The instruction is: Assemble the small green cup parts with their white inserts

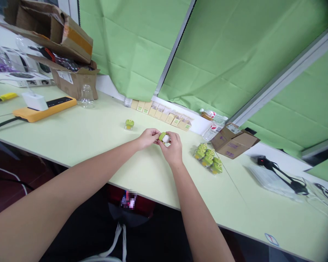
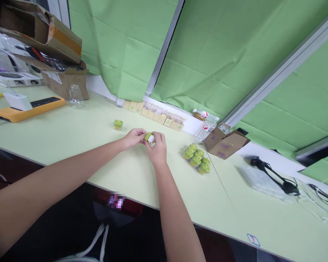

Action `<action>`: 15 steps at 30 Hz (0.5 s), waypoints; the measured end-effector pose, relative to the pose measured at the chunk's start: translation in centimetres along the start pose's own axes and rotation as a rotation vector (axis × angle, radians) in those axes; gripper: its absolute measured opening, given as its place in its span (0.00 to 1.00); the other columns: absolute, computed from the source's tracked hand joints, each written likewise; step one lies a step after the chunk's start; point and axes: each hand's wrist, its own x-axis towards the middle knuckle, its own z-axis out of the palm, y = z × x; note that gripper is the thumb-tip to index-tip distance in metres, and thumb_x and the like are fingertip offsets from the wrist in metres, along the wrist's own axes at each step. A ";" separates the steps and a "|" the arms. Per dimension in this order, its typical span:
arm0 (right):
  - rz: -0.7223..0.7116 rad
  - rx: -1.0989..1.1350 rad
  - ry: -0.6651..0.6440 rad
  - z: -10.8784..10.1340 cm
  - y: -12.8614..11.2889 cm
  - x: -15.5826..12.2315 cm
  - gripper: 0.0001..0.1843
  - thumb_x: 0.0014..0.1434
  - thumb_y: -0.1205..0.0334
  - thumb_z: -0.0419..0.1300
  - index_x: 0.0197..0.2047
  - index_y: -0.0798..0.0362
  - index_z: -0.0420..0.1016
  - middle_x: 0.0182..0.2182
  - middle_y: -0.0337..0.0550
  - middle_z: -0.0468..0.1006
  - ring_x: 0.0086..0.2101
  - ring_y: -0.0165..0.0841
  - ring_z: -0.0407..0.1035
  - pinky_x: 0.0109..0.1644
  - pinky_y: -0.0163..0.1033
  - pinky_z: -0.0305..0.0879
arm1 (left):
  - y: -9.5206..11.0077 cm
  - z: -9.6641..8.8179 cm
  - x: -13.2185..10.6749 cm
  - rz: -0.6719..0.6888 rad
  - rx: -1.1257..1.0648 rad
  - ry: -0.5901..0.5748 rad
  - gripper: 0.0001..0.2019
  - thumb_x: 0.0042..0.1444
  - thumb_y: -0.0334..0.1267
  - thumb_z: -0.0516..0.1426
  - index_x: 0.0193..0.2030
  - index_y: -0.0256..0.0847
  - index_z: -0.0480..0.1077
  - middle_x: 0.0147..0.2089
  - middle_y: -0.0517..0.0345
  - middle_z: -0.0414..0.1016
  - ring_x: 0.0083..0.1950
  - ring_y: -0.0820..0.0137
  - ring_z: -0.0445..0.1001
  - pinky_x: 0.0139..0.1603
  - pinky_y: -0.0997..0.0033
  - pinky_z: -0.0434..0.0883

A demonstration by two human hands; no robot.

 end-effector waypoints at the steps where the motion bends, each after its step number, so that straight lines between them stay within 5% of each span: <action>1: 0.002 -0.002 -0.003 0.0 0.0 0.0 0.21 0.52 0.64 0.66 0.50 0.50 0.69 0.44 0.49 0.73 0.46 0.41 0.69 0.50 0.48 0.71 | 0.0 0.0 0.0 -0.002 -0.002 0.000 0.11 0.53 0.40 0.65 0.33 0.33 0.72 0.30 0.58 0.73 0.31 0.74 0.73 0.39 0.65 0.77; 15: 0.053 -0.007 0.005 0.3 0.3 -0.3 0.22 0.54 0.61 0.64 0.51 0.51 0.65 0.44 0.49 0.74 0.44 0.41 0.70 0.49 0.48 0.69 | 0.3 0.0 -0.1 -0.045 -0.049 -0.008 0.16 0.50 0.45 0.67 0.34 0.33 0.73 0.32 0.55 0.75 0.32 0.72 0.74 0.40 0.62 0.76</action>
